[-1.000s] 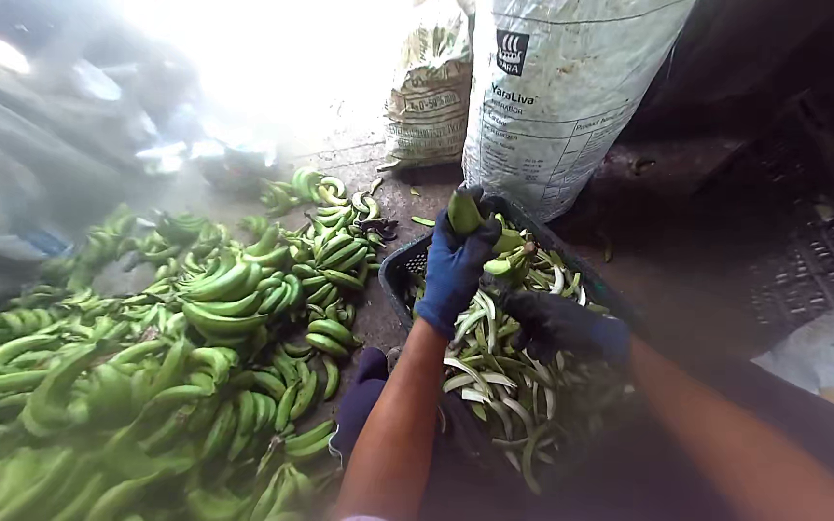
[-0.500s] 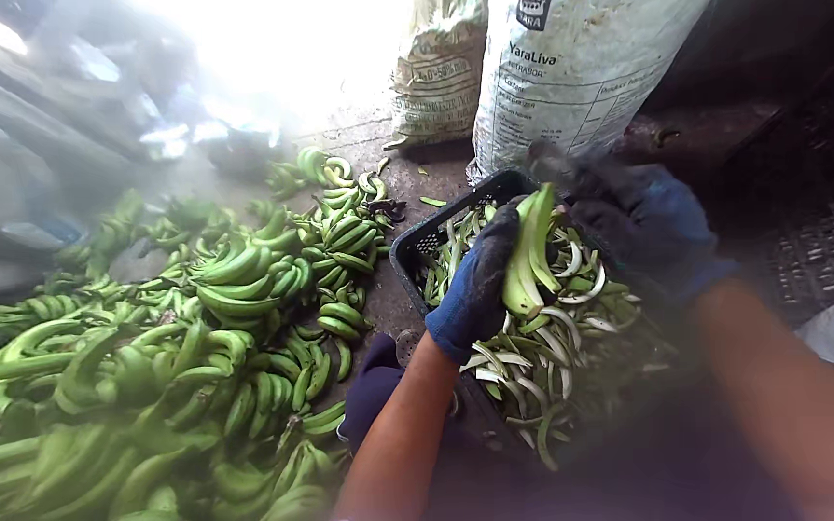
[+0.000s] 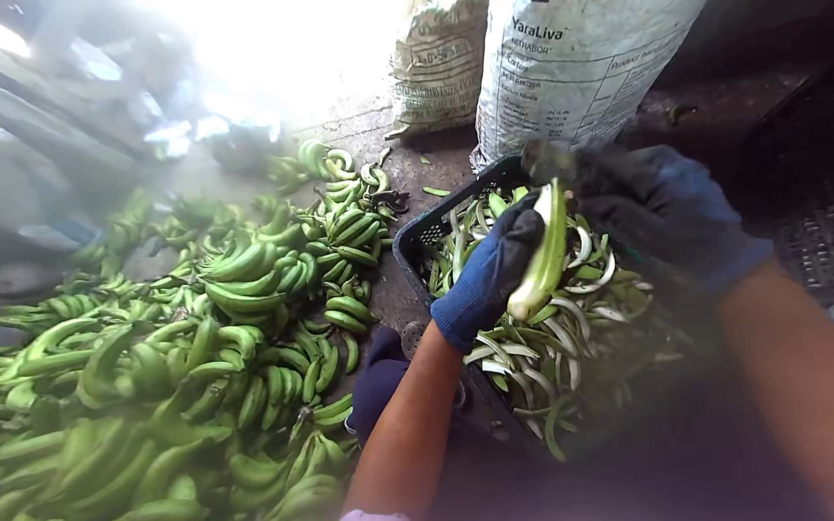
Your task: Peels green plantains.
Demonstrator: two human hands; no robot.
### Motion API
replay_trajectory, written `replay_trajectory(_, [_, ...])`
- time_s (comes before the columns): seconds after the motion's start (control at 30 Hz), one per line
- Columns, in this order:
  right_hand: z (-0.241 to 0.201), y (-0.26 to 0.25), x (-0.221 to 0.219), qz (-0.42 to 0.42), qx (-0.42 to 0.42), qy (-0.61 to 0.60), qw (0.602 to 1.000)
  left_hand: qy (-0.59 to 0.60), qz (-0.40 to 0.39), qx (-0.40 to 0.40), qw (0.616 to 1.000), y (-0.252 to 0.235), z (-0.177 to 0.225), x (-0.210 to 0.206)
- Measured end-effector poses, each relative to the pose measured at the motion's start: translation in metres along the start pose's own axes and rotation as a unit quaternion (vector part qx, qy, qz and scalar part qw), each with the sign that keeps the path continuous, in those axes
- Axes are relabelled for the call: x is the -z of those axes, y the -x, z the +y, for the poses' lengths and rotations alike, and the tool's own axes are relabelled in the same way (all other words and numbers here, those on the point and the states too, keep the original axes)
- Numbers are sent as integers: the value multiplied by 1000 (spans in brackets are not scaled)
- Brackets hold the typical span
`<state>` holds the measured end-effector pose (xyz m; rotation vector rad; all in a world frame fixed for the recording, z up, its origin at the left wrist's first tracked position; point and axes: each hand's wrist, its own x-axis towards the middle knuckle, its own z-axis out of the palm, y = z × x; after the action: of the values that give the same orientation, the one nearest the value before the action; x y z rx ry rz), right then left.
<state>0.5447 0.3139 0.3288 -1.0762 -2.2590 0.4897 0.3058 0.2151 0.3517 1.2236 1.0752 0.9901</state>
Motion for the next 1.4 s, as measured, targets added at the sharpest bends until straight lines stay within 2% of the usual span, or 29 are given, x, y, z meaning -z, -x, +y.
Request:
replay_trajectory(0.03, [0, -1, 6, 12, -18, 9, 1000, 7, -14, 8, 1000, -1, 1, 0])
replay_trajectory(0.1, [-12, 7, 8, 6, -22, -7, 1000, 12, 54, -1, 998, -6, -4, 0])
replay_trajectory(0.17, [-28, 20, -4, -24, 39, -26, 999, 7, 167, -56, 984, -21, -11, 3])
replay_trajectory(0.23, [-31, 28, -22, -26, 129, -2, 991, 68, 275, -81, 956, -38, -7, 2])
replay_trajectory(0.3, [-28, 26, -27, -18, 160, -1, 987, 111, 296, -102, 943, -41, -5, -1])
replay_trajectory(0.33, [-27, 22, -22, -25, 142, -16, 989, 113, 275, -114, 948, -38, -6, -2])
replay_trajectory(0.4, [-25, 11, -9, -38, 75, -69, 994, 99, 162, -137, 972, -21, -9, -5])
replay_trajectory(0.47, [-13, 4, 0, -25, 30, -90, 995, 124, 15, -86, 988, -5, -2, -9])
replay_trajectory(0.5, [-11, 4, 1, -11, 19, -89, 996, 116, -27, -59, 991, -3, 2, -9])
replay_trajectory(0.6, [-9, 9, -2, -7, -12, -67, 998, 216, -45, 1, 975, -6, 2, -6])
replay_trajectory(0.67, [-13, 12, -5, -24, -46, -62, 997, 238, -34, 30, 970, -8, 3, -5])
replay_trajectory(0.8, [-13, 14, -8, -26, -37, -62, 997, 127, -30, 35, 991, -8, 9, -5])
replay_trajectory(0.87, [-11, 14, -7, -23, -36, -39, 998, 60, -78, 33, 995, -5, 10, -2])
replay_trajectory(0.93, [-7, 12, -6, -17, -61, -6, 998, 40, -156, 28, 986, -7, 5, -4])
replay_trajectory(0.97, [-5, 11, -5, -14, -69, 2, 998, 35, -168, 36, 984, -7, 3, -6])
replay_trajectory(1.03, [-8, 12, -2, -11, -64, -3, 998, 26, -122, 28, 992, -8, -4, -2])
replay_trajectory(1.1, [-19, 16, -5, -25, -32, -23, 999, 66, 3, -7, 998, -11, -8, 4])
replay_trajectory(1.17, [-28, 21, -15, -38, 38, -23, 998, 131, 137, -65, 980, -19, -11, 8])
replay_trajectory(1.23, [-32, 27, -28, -47, 94, 8, 994, 189, 223, -88, 952, -26, -14, 10])
replay_trajectory(1.33, [-33, 27, -37, -36, 153, 20, 987, 211, 298, -118, 923, -29, -15, 8])
replay_trajectory(1.4, [-32, 23, -32, -32, 138, 25, 990, 220, 307, -130, 917, -33, -11, 5])
